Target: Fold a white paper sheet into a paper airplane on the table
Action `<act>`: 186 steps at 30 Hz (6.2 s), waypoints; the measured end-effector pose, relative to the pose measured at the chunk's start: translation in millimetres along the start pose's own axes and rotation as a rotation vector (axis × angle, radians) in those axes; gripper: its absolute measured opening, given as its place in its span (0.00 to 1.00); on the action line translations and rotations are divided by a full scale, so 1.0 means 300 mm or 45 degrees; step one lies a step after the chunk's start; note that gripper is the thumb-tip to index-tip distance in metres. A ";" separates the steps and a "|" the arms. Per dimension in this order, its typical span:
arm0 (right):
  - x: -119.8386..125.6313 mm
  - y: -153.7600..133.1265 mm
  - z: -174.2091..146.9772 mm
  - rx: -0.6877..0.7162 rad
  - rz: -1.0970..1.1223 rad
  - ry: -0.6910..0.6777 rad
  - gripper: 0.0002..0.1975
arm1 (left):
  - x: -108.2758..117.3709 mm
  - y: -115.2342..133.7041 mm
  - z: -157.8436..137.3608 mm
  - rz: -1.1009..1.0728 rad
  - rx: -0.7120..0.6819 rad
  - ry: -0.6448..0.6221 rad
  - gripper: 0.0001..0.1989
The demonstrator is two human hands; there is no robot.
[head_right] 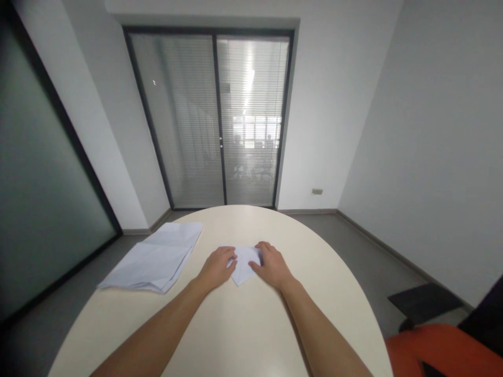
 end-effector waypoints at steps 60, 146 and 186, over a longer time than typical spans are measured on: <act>-0.040 -0.095 -0.029 0.265 0.020 -0.160 0.23 | -0.012 0.040 0.000 -0.030 -0.054 -0.029 0.14; 0.044 -0.052 -0.002 0.117 0.000 0.051 0.12 | 0.029 0.052 -0.004 0.136 -0.034 -0.033 0.38; -0.013 -0.131 -0.022 0.218 -0.304 -0.139 0.21 | 0.002 0.041 0.005 0.185 0.021 -0.108 0.14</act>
Point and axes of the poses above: each hand's wrist, its own z-axis towards the middle knuckle, its own x-axis out of the back of the hand, y = z × x, the point moved 10 cm from there along z, towards the middle knuckle, and after that the axes turned 10 degrees about -x, right-handed, at the moved point
